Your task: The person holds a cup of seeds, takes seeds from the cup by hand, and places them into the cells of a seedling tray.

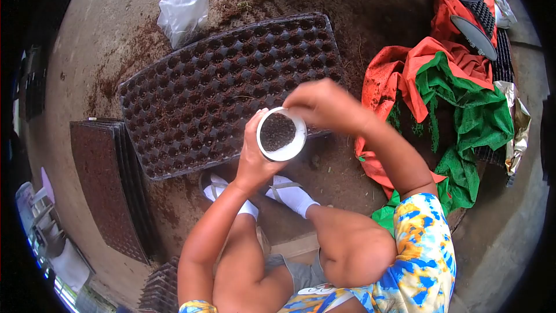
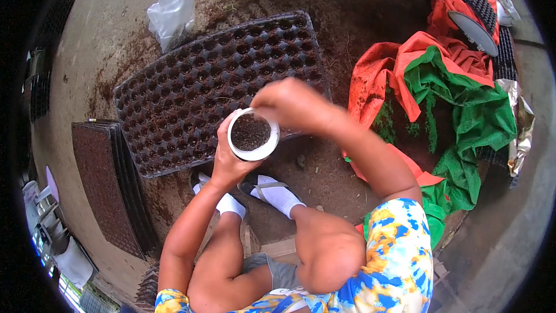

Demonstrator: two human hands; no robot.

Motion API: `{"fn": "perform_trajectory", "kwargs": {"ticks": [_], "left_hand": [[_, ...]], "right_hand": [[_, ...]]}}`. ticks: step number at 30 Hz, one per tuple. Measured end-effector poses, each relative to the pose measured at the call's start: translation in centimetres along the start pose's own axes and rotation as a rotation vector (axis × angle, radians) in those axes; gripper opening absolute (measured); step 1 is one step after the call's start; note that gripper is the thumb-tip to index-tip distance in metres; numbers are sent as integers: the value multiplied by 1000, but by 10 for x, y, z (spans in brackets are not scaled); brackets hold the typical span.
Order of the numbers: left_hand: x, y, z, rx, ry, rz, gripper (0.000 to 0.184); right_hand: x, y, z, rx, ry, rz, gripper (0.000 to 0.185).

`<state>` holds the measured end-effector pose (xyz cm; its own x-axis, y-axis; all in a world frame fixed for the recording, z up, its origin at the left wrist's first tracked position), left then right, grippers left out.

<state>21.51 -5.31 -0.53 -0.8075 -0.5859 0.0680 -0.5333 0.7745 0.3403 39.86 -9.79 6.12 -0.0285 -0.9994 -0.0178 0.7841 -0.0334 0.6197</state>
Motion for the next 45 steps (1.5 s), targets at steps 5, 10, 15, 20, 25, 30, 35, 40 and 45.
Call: {"fn": "perform_trajectory", "kwargs": {"ticks": [5, 10, 15, 20, 25, 30, 35, 40, 45], "left_hand": [[3, 4, 1, 15, 11, -10, 101], [5, 3, 1, 12, 3, -3, 102], [6, 4, 3, 13, 9, 1, 102], [6, 5, 0, -7, 6, -1, 102], [7, 4, 1, -6, 10, 10, 102], [6, 5, -1, -12, 8, 5, 102], [3, 2, -6, -26, -31, -13, 100], [4, -16, -10, -41, -162, 23, 100], [8, -15, -11, 10, -147, 25, 98]], "right_hand": [[7, 67, -121, 109, -475, -195, 22], [11, 68, -156, 62, -620, -154, 25], [14, 65, -161, 20, -651, -158, 27], [14, 67, -161, 62, -633, -147, 27], [12, 68, -159, 79, -616, -178, 26], [25, 66, -154, 102, -579, -135, 24], [33, 52, -74, 184, -379, -231, 19], [33, -51, 17, 395, 77, 236, 14], [28, -83, 19, 374, 115, 244, 15]]}}
Point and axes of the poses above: each hand's wrist, its own x-axis away from the middle knuckle, its own y-axis out of the back of the hand, z = x × y, the point moved 4 cm from there along -x, towards the middle knuckle, and after that the axes turned 6 degrees about y, right-handed, at the moved point
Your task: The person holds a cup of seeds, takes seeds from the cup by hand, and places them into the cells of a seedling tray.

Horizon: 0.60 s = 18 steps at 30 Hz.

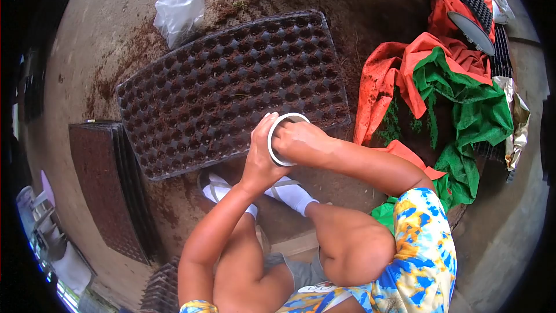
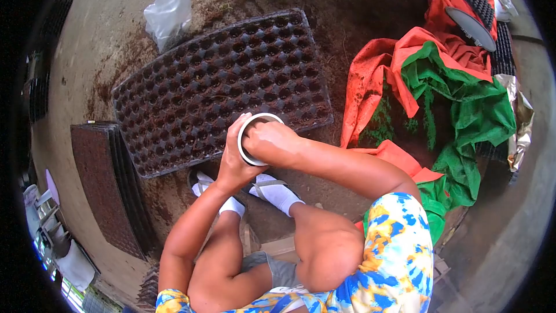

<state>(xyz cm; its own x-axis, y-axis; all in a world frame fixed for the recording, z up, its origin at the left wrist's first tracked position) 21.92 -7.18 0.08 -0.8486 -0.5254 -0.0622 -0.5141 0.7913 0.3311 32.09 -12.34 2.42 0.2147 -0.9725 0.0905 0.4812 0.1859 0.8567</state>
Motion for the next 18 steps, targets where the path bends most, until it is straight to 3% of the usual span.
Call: {"fn": "perform_trajectory", "kwargs": {"ticks": [2, 4, 6, 8, 10, 18], "left_hand": [[-1, 3, 1, 30, 65, 0, 96], [-2, 6, 3, 48, 104, -3, 94], [-1, 10, 8, -44, 103, -8, 100], [1, 11, 11, -16, 131, -3, 100], [2, 12, 11, -7, 136, -1, 100], [1, 13, 6, -16, 123, -12, 100]], "right_hand": [[2, 17, -2, -148, -29, 51, 15], [8, 39, -21, -394, -51, -194, 14], [17, 63, -59, -307, -162, -354, 10], [34, 71, -113, -391, -502, -410, 16], [50, 65, -162, -345, -680, -396, 19], [61, 52, -203, -325, -773, -344, 23]]}}
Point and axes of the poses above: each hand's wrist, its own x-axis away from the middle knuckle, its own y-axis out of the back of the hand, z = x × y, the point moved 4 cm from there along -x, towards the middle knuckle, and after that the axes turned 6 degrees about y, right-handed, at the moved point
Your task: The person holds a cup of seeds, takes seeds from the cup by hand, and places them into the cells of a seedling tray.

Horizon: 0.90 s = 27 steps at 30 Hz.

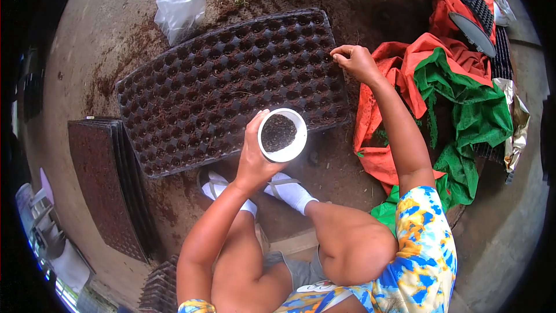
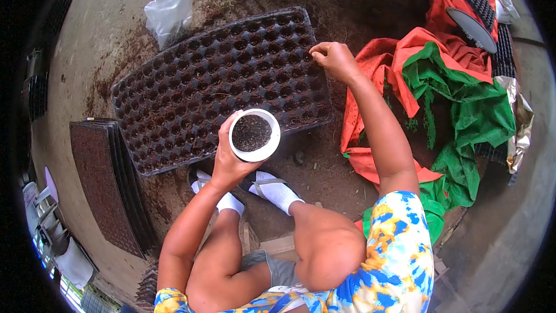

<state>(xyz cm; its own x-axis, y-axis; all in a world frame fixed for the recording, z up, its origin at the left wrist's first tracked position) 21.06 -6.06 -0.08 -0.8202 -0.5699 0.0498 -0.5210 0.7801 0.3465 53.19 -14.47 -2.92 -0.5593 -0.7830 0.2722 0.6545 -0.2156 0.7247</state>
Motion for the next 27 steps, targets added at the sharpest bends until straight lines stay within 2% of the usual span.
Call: {"fn": "perform_trajectory", "kwargs": {"ticks": [5, 8, 12, 18, 21, 22, 23, 25, 27], "left_hand": [[1, -1, 3, 32, 32, 19, 101], [1, -2, 2, 23, 23, 23, 102], [1, -3, 3, 28, 11, 26, 102], [1, -5, 2, 14, 11, 33, 100], [1, -9, -1, -19, -43, 22, 101], [1, -11, -2, -38, -63, 28, 101], [2, -14, -2, -57, -83, 34, 101], [3, -23, -4, -69, -144, 41, 100], [4, -26, -11, -59, -187, 82, 99]], "right_hand": [[14, 6, 9, -2, -14, 73, 22], [26, -2, 2, 82, 70, 120, 23], [37, -1, 6, 77, -7, 93, 23], [52, 5, 13, 68, 174, -69, 20], [76, 8, 65, 185, 379, -122, 13], [90, -3, 88, 119, 510, -109, 6], [106, -17, 110, 134, 624, 7, 10], [132, -57, 131, 311, 666, 281, 13], [141, -86, 147, 416, 748, 335, 21]]}}
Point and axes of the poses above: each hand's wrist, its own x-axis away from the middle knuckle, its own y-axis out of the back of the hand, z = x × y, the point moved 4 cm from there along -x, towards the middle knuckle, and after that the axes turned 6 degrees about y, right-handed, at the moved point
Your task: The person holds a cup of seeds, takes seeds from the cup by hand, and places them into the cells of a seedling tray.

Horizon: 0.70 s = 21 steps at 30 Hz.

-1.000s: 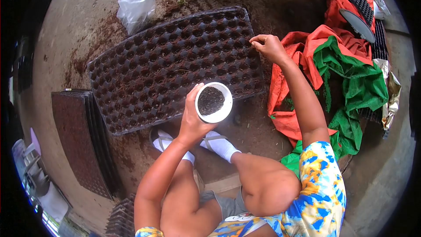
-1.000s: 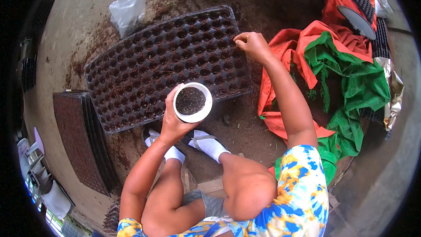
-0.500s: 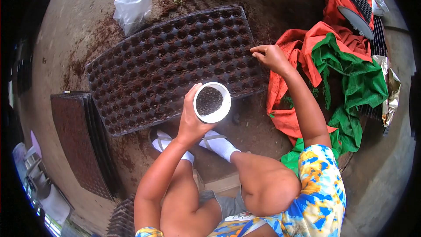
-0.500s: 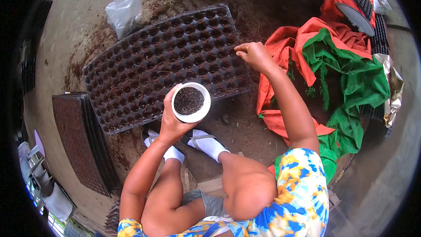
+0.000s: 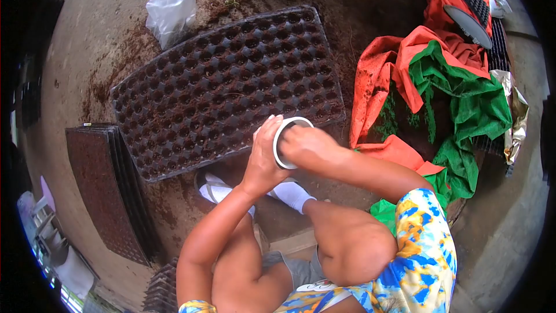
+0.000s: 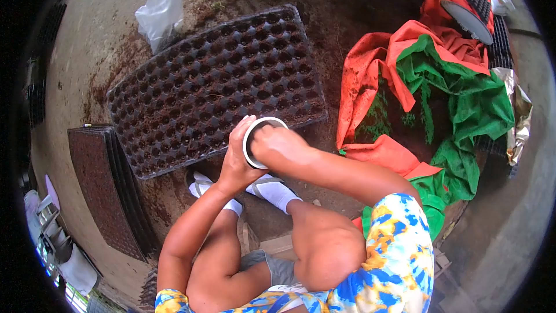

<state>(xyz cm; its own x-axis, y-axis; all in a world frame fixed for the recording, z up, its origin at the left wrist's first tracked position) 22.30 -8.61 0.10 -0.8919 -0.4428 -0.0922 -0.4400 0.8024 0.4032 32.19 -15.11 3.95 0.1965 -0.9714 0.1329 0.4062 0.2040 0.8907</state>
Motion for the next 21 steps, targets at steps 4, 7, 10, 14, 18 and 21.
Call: {"fn": "perform_trajectory", "kwargs": {"ticks": [4, 7, 10, 14, 18, 21], "left_hand": [[5, -1, 2, 66, 31, -5, 99], [5, 1, 4, 89, 58, -15, 102], [3, 4, 7, 72, 82, -13, 101], [4, 8, 7, 93, 97, -37, 101], [7, 15, 7, 80, 129, -48, 102], [9, 16, 8, 88, 143, -42, 102]], "right_hand": [[-9, -20, 2, -64, 27, -9, 25], [-6, -13, -1, -146, 16, -56, 24], [-1, 7, -9, -428, -57, -194, 15], [9, 26, -30, -693, -223, -308, 15], [43, 33, -96, -711, -580, -469, 18], [69, 10, -151, -654, -805, -503, 18]]}}
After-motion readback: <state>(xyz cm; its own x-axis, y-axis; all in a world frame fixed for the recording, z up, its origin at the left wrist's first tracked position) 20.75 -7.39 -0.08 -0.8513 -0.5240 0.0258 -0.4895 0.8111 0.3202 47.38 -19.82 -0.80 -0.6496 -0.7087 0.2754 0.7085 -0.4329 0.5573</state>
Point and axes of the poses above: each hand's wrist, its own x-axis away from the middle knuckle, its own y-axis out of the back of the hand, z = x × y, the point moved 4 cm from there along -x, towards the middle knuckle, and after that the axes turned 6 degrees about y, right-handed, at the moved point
